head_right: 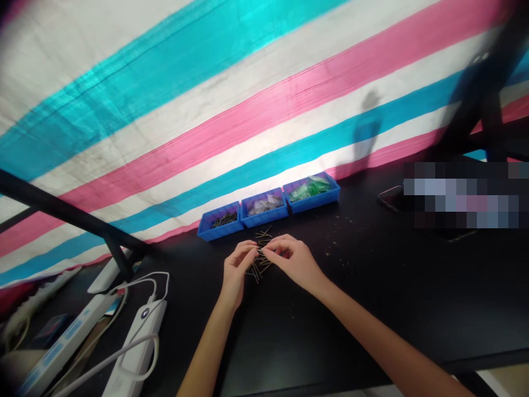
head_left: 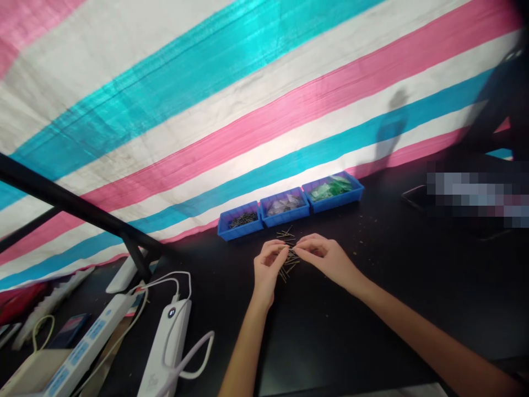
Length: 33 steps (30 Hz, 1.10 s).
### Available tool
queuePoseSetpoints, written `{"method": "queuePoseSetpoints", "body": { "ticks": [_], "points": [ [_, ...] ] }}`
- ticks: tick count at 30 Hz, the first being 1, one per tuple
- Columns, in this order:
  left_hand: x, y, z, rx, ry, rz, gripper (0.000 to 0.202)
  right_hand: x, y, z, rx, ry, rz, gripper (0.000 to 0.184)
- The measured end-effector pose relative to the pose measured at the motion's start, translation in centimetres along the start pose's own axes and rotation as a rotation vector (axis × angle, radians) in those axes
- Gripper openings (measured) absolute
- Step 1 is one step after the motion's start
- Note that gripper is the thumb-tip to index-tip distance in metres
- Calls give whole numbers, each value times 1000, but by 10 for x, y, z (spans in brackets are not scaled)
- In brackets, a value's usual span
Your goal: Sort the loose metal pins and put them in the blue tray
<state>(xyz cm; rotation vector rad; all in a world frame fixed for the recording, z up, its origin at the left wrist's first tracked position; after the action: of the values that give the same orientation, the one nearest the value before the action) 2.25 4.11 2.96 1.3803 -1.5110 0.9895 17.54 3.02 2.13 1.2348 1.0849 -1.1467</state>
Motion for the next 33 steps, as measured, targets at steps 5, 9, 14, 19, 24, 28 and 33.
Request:
{"method": "queuePoseSetpoints", "body": {
  "ticks": [5,9,14,19,24,28,33],
  "points": [
    [-3,0,1,-79,-68,-78,10,3,3,-3,90,16,-30,22],
    [-4,-3,3,-175,-127,-224,10,2,4,-4,105,7,-5,22],
    [0,-7,6,-257,-163,-338,10,3,0,-1,58,-9,60,19],
    [-2,-7,6,-281,-172,-358,9,3,-6,3,16,21,106,17],
    [-4,-3,3,-230,-127,-323,12,2,-4,1,66,34,92,17],
    [-2,-1,1,-198,-113,-307,12,2,-2,0,92,37,79,17],
    [-3,2,-1,-144,-99,-257,13,2,-2,0,88,30,53,18]
  ]
}}
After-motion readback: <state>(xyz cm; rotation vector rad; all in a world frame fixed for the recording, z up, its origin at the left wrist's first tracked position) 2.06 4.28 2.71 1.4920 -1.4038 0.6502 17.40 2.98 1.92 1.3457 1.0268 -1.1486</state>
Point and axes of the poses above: each hand's wrist, its own z-axis away from the middle knuckle, its own y-axis out of the back of the hand, x = y × z, the point moved 1 cm from there along -z, towards the middle knuckle, and after that the axes turned 13 degrees about -y, right-handed, at the moved point
